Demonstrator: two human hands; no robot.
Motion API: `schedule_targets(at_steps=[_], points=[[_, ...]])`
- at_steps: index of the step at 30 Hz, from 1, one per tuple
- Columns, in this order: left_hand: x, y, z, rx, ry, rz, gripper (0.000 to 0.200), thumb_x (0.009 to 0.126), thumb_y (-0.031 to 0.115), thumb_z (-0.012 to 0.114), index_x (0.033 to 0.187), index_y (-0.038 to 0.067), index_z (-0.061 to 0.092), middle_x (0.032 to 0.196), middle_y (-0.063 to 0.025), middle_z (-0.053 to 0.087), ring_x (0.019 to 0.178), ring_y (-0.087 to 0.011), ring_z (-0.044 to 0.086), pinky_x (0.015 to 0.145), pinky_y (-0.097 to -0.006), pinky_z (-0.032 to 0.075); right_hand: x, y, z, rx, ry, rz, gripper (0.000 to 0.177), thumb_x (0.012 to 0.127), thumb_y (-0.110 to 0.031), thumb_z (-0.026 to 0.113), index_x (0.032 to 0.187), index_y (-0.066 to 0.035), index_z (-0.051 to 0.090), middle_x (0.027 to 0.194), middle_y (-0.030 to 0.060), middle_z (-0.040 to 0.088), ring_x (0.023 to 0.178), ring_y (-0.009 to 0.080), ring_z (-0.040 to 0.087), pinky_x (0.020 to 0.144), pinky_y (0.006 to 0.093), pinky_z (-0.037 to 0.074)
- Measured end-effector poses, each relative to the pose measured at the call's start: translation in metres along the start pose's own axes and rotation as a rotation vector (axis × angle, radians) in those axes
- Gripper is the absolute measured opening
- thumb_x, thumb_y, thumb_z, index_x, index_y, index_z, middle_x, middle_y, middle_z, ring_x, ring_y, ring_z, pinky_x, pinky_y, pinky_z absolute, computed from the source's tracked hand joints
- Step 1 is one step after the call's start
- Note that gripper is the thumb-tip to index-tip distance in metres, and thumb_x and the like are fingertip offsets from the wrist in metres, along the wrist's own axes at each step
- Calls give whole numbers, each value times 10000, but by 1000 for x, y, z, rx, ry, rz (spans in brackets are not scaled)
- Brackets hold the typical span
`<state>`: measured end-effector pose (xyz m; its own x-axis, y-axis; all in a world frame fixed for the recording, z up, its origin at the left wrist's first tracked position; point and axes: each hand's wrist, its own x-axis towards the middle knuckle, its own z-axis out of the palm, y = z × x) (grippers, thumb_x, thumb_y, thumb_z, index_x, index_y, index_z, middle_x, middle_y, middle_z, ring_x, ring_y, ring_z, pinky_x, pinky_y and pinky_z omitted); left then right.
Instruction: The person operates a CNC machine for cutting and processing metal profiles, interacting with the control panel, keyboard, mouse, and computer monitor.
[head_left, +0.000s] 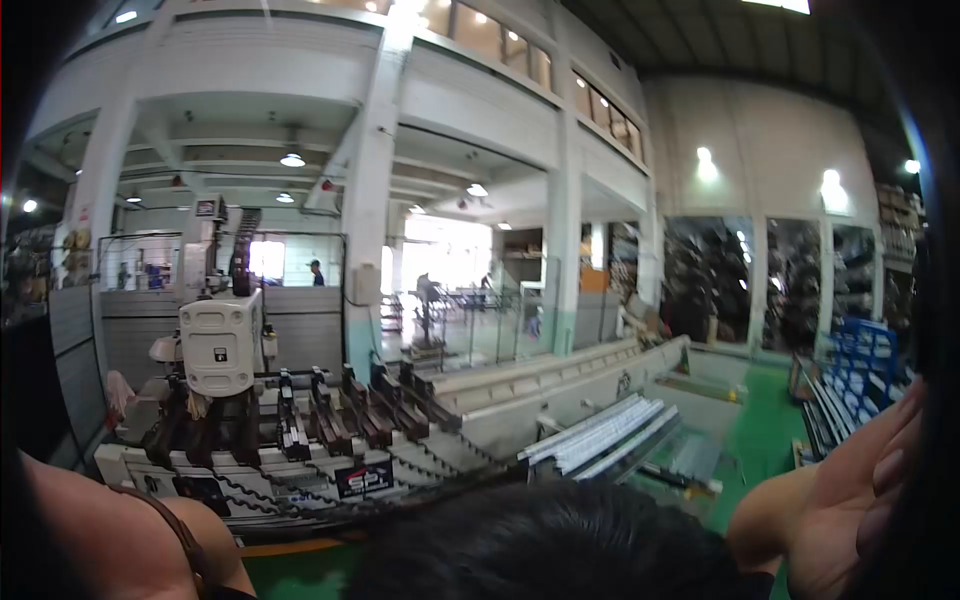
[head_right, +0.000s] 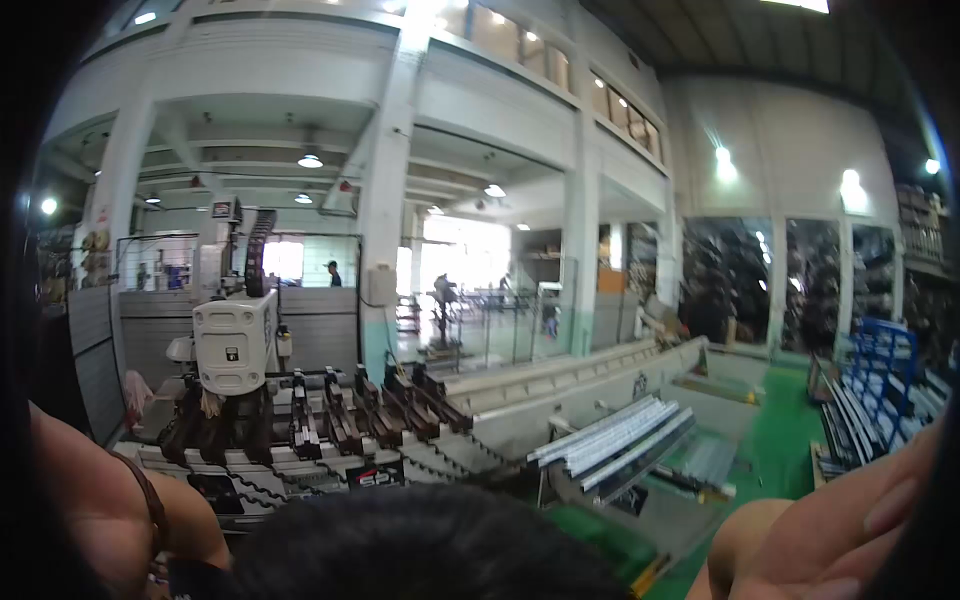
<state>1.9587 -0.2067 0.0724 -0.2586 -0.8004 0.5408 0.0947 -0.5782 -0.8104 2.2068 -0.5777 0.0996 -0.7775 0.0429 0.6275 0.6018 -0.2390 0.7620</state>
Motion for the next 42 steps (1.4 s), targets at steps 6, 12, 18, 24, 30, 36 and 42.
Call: schedule_targets(at_steps=[6,12,18,24,30,36,42], points=[[-24,19,124,191,69,189,638,1042,585,489,1459,103,470,1242,-32,533,1044,-217,617,775,-387,542,-105,96,46,-28,146,-191,467,985,-467,646,1091,-20,561,927,91,576,811,216,526,766,410,411],[-40,20,192,155,-6,240,648,1035,596,493,1459,107,469,1232,-30,531,1039,-216,617,768,-385,538,-191,131,87,7,145,-130,459,989,-453,647,1140,-27,567,967,100,596,846,228,550,800,423,432],[-70,18,237,127,23,238,658,1028,608,496,1459,112,468,1222,-28,529,1034,-215,617,761,-383,535,-225,148,111,13,61,-145,456,994,-440,647,1190,-35,573,1007,109,616,881,239,575,834,435,453],[-97,30,263,88,97,172,668,1021,619,500,1459,116,467,1212,-27,527,1030,-214,616,753,-381,532,-228,148,113,25,-98,-180,459,998,-427,648,1239,-42,579,1047,118,636,917,251,599,868,448,475],[-112,29,268,74,172,164,678,1014,630,504,1459,120,466,1202,-25,526,1025,-213,616,746,-380,528,-215,140,117,11,-204,-230,467,1002,-413,649,1288,-50,585,1087,128,656,952,262,624,902,461,496],[-116,34,245,-52,110,83,688,1007,641,507,1459,124,465,1193,-23,524,1020,-212,616,738,-378,525,-224,109,128,97,-338,-116,480,1007,-400,650,1338,-57,591,1127,137,676,987,273,648,936,473,517],[-249,87,170,195,-181,-679,452,903,348,677,1166,-9,590,1045,-145,605,933,-276,607,834,-439,484,-346,8,170,4,-66,686,553,953,-529,692,878,3,562,796,68,516,687,176,456,645,330,353]])
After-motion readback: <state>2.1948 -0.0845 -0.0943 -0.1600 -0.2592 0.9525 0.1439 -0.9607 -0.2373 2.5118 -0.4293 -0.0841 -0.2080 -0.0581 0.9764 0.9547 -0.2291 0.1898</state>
